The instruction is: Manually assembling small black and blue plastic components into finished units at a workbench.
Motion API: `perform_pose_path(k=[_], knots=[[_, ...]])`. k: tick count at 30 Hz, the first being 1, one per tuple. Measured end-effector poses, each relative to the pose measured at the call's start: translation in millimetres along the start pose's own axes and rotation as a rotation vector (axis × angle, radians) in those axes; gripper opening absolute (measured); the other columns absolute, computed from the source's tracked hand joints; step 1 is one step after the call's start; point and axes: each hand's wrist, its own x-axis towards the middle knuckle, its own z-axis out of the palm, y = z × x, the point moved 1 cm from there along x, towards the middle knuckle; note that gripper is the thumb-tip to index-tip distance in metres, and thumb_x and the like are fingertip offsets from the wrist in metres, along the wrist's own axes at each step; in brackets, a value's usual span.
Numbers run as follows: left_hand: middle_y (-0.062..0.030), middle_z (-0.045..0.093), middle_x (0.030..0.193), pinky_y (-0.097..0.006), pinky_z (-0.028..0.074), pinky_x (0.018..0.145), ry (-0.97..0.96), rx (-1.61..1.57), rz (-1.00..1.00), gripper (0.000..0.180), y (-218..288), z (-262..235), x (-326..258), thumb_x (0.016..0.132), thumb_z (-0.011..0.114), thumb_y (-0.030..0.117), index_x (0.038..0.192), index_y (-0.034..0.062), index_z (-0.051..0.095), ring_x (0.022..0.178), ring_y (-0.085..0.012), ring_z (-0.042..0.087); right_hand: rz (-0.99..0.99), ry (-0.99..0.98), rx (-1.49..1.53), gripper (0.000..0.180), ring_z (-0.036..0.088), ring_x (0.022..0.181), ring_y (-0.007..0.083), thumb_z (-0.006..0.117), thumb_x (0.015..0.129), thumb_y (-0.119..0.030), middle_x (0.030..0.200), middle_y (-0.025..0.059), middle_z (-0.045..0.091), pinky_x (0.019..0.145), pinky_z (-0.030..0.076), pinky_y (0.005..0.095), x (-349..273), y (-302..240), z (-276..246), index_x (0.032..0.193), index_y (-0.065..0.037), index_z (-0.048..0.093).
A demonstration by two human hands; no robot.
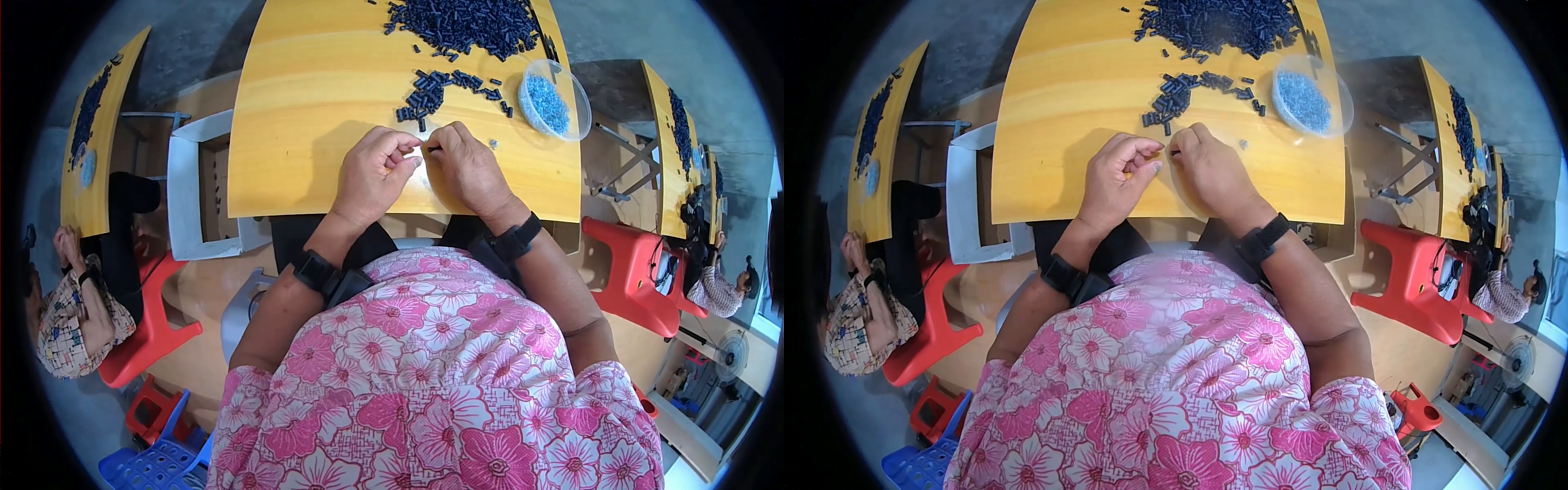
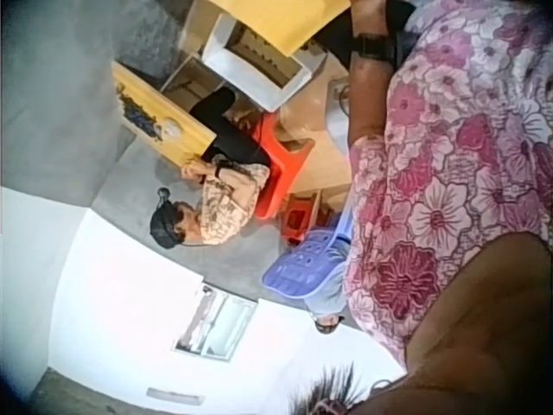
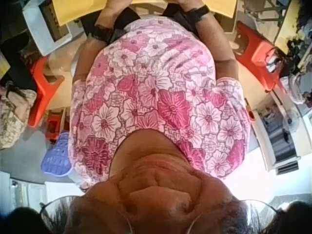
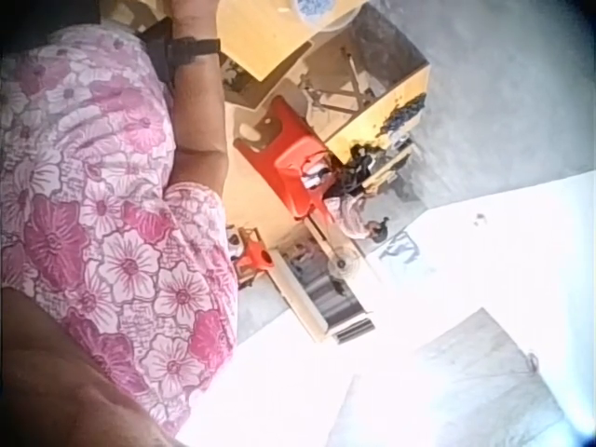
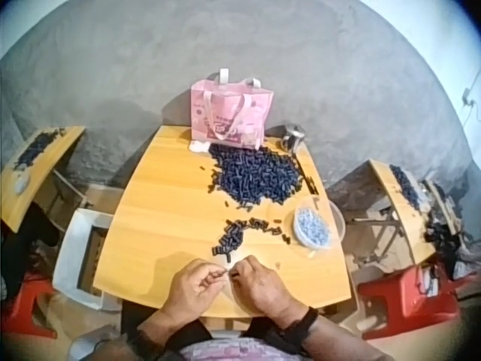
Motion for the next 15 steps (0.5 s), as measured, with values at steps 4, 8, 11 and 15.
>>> perform_pose_path(k=[4,8,11,15], knots=[[-0.0077,0.062,0.087,-0.026,0.049,0.069,-0.055,0.054,0.035,0.011,-3,-3,0,0.087,0.065,0.007,0.095,-0.0009,0.067,0.076,-0.0146,0.060,-0.042,0.045,0.224,0.015,0.060,0.081,0.0363,0.064,0.084,-0.002,0.091,0.0164,0.058,0.070,0.050,0.0422,1,-12,-7,0.097,-0.003,0.057],[-0.0092,0.061,0.081,-0.030,0.049,0.064,-0.024,0.039,0.074,0.013,-9,-2,2,0.085,0.068,0.012,0.091,0.0000,0.068,0.070,-0.0196,0.061,-0.091,0.026,0.277,0.015,0.061,0.080,0.0353,0.064,0.084,-0.002,0.090,0.0156,0.059,0.071,0.050,0.0400,2,-16,-10,0.099,-0.004,0.061],[-0.0089,0.062,0.081,-0.029,0.048,0.064,-0.047,-0.026,0.081,0.012,-10,-4,1,0.085,0.068,0.010,0.089,-0.0008,0.068,0.071,-0.0194,0.061,-0.040,0.059,0.335,0.017,0.062,0.081,0.0299,0.066,0.084,-0.003,0.089,0.0133,0.062,0.072,0.051,0.0354,-1,-18,-12,0.100,-0.004,0.063],[-0.0076,0.061,0.086,-0.026,0.048,0.071,-0.109,-0.073,0.073,0.011,-10,-6,0,0.089,0.065,0.007,0.090,-0.0044,0.065,0.078,-0.0144,0.058,0.163,0.070,0.559,0.020,0.064,0.082,0.0217,0.067,0.082,-0.001,0.090,0.0103,0.065,0.074,0.051,0.0303,-3,-20,-12,0.101,-0.004,0.065]])
